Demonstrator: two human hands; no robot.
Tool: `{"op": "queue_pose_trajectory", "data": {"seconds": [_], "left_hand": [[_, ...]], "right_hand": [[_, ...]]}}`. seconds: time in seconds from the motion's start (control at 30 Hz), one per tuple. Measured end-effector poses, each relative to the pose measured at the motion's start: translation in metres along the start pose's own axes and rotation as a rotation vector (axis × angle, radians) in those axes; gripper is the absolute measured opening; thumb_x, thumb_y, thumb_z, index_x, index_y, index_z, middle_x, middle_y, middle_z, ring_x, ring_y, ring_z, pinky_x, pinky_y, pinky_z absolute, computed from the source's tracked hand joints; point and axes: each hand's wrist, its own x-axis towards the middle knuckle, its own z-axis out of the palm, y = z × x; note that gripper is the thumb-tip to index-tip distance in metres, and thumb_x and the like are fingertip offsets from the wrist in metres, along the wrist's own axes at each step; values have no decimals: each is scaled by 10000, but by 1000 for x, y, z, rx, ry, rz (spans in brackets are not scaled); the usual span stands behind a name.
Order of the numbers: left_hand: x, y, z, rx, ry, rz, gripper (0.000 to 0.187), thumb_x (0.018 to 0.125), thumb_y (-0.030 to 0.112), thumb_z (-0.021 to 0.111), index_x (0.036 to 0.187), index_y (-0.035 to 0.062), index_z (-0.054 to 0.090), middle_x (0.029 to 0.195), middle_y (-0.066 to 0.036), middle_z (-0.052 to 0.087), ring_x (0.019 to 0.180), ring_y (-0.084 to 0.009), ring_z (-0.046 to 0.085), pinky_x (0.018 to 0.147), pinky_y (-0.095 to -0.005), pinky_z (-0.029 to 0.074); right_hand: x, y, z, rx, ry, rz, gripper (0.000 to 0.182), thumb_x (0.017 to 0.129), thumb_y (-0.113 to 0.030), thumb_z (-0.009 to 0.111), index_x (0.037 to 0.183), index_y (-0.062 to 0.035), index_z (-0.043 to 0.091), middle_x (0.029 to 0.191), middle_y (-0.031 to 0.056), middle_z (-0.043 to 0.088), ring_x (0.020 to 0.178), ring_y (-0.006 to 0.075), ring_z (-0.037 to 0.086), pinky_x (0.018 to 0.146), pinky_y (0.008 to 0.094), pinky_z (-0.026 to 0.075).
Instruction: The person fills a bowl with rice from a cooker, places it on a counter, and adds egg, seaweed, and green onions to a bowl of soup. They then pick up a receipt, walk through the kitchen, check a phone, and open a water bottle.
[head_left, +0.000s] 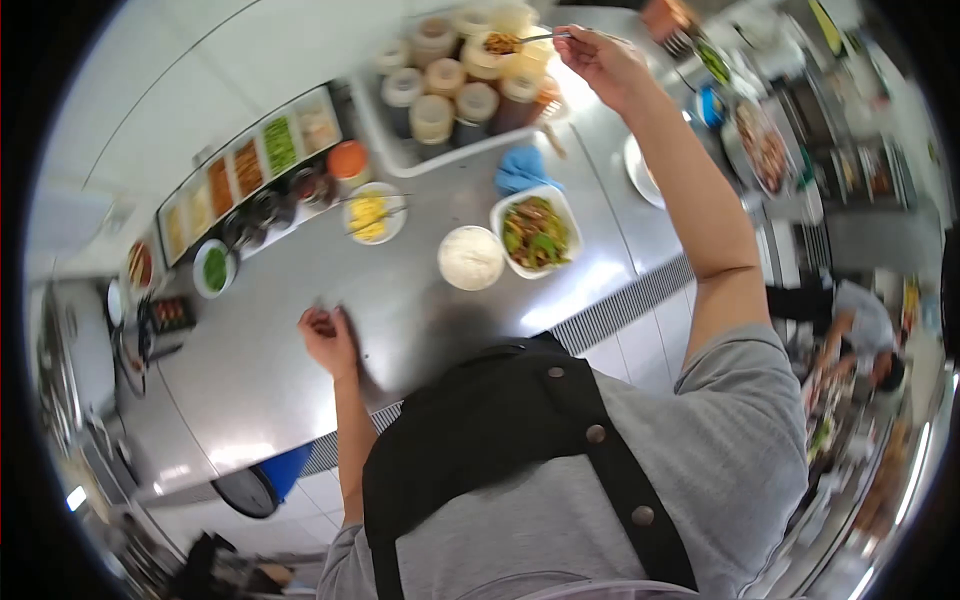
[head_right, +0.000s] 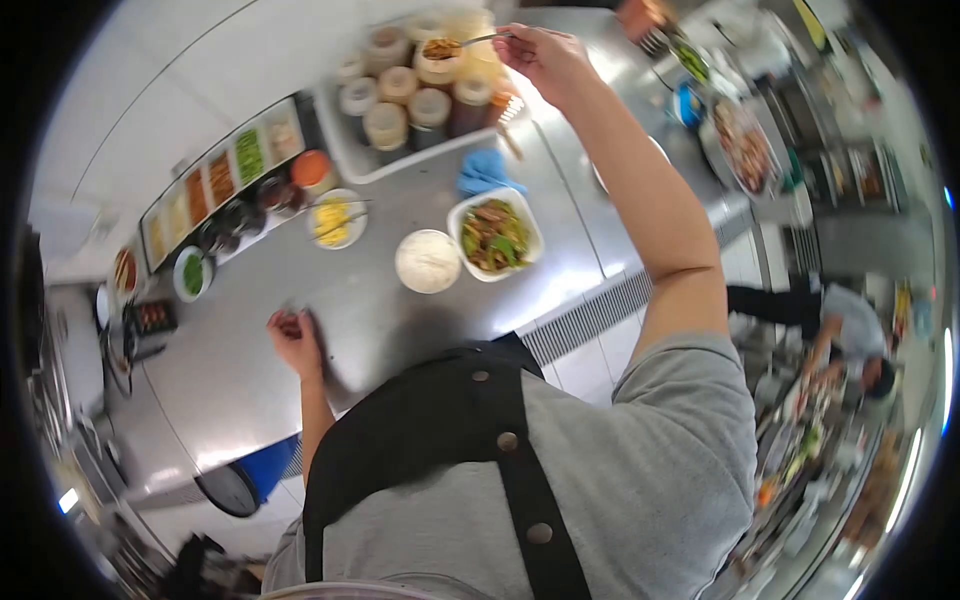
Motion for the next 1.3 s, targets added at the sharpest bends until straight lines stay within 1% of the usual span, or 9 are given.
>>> {"op": "queue_pose_trajectory", "data": {"seconds": [0.33, 0.53, 0.67, 0.73, 0.8, 0.9, 1.03, 1.2, 1.3], "left_hand": [[0, 11, 7, 149, -66, 13, 413, 881, 202, 748, 1211, 40, 559, 829, -11, 560, 664, -118, 473, 619, -277, 434], [1, 9, 9, 239, -57, 51, 415, 881, 237, 750, 1204, 51, 569, 819, -6, 549, 668, -127, 471, 622, -289, 434], [-2, 18, 6, 350, -39, 60, 417, 877, 241, 752, 1201, 52, 569, 825, -5, 559, 671, -126, 482, 627, -287, 439], [-1, 14, 4, 334, -94, 25, 434, 896, 267, 738, 1224, 54, 552, 847, 0, 574, 690, -109, 503, 638, -273, 446], [0, 8, 5, 306, -73, 41, 429, 885, 265, 742, 1212, 55, 561, 841, -7, 579, 683, -122, 517, 640, -286, 458], [1, 7, 8, 257, -37, 50, 425, 873, 260, 744, 1202, 56, 569, 844, -21, 593, 681, -143, 550, 645, -305, 478], [4, 11, 8, 264, 10, 43, 426, 854, 245, 738, 1207, 78, 568, 868, -49, 615, 680, -177, 597, 647, -338, 502], [7, 15, -1, 243, 1, -35, 426, 829, 250, 752, 1179, 108, 556, 877, -51, 628, 686, -224, 622, 645, -372, 516], [8, 8, -3, 242, 56, 37, 435, 814, 243, 774, 1169, 104, 563, 860, -37, 628, 636, -188, 603, 611, -348, 510]], "right_hand": [[-137, -38, -327, -84, 738, -47, 203, 999, -85, 545, 1055, 91, 628, 971, 177, 679, 896, 241, 682, 821, 320, 595], [-147, 26, -388, -61, 1007, -131, 178, 1000, -65, 529, 986, 88, 618, 871, 185, 678, 732, 255, 688, 702, 325, 613], [-150, 46, -345, -763, 909, -235, 228, 993, -134, 570, 951, 69, 666, 821, 138, 693, 765, 190, 683, 706, 299, 590], [-150, 47, -328, -988, 899, -249, 244, 988, -160, 571, 940, 54, 679, 802, 141, 703, 759, 202, 692, 704, 319, 568], [-148, 45, -315, -1481, 771, -535, 215, 974, -162, 568, 942, 23, 672, 866, 188, 691, 768, 350, 679, 698, 430, 531], [-132, 35, -298, -1652, 683, -728, 226, 983, -195, 567, 959, 2, 674, 819, 171, 670, 740, 313, 668, 700, 404, 509], [-102, 4, -147, -1095, 680, -711, 192, 1002, -163, 561, 964, -17, 679, 794, 76, 672, 683, 150, 627, 685, 310, 511], [-78, 63, 103, -553, -95, -788, 225, 1042, -131, 503, 1073, -8, 689, 943, 42, 696, 796, 126, 643, 749, 267, 522], [-58, 127, 230, -651, -579, -821, 225, 1021, -85, 510, 1138, 20, 671, 986, 79, 727, 927, 169, 705, 827, 280, 540]]}}
